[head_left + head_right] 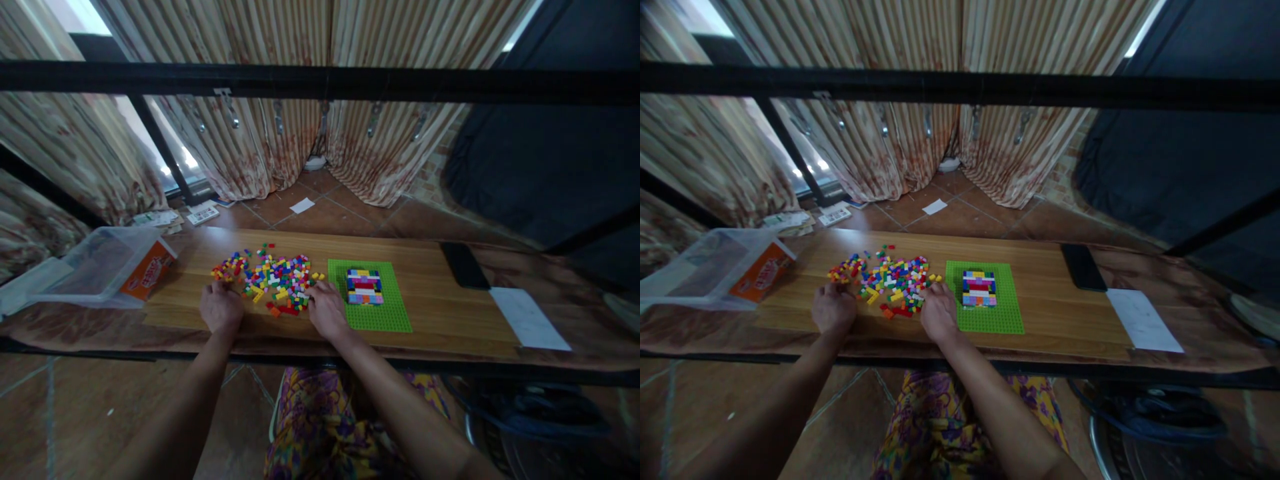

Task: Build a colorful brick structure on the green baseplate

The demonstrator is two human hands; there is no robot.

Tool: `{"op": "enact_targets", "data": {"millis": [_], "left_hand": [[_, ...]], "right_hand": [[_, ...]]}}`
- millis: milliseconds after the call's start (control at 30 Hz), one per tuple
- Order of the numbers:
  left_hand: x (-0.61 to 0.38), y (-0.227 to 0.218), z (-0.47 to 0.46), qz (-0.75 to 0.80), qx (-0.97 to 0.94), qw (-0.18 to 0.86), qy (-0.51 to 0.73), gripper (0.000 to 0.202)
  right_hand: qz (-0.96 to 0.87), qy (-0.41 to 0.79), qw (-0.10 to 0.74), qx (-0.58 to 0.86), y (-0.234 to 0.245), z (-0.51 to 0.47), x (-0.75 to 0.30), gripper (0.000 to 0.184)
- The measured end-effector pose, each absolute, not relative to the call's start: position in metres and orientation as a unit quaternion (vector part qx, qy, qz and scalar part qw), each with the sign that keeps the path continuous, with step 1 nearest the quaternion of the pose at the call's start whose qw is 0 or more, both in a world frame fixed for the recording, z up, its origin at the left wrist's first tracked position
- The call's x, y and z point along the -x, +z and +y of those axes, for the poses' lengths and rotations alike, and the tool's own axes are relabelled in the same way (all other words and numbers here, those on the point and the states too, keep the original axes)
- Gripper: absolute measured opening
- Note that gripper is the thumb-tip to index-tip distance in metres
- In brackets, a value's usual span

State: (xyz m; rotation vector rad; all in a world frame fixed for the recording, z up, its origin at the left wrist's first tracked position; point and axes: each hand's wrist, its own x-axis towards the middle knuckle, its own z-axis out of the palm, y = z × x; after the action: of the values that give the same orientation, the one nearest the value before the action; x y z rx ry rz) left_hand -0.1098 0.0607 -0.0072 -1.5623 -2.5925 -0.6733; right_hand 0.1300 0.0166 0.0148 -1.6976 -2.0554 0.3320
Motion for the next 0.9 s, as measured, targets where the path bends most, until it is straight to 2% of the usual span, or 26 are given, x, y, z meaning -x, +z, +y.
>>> {"op": "enact_targets", "data": {"millis": [200,500,700,900], "left_hand": [[0.108,-0.005,0.061,-0.837,0.503,0.014,-0.215,0.032],[0.108,-0.004,0.06,-0.836,0.503,0.012,-0.22,0.033],[0.11,-0.007,0.061,-0.833,0.507,0.018,-0.221,0.033],[0.108,-0.004,0.06,-0.837,0.5,0.012,-0.221,0.034]], "right_hand": [[-0.754,0.135,0.209,0.608,0.018,0.022,-0.136,0.016],[-0.775,0.12,0.2,0.587,0.015,0.025,-0.137,0.02],[-0.778,0.12,0.178,0.59,0.015,0.031,-0.134,0.016],[-0.754,0.134,0.238,0.598,0.021,0.024,-0.134,0.014]]}}
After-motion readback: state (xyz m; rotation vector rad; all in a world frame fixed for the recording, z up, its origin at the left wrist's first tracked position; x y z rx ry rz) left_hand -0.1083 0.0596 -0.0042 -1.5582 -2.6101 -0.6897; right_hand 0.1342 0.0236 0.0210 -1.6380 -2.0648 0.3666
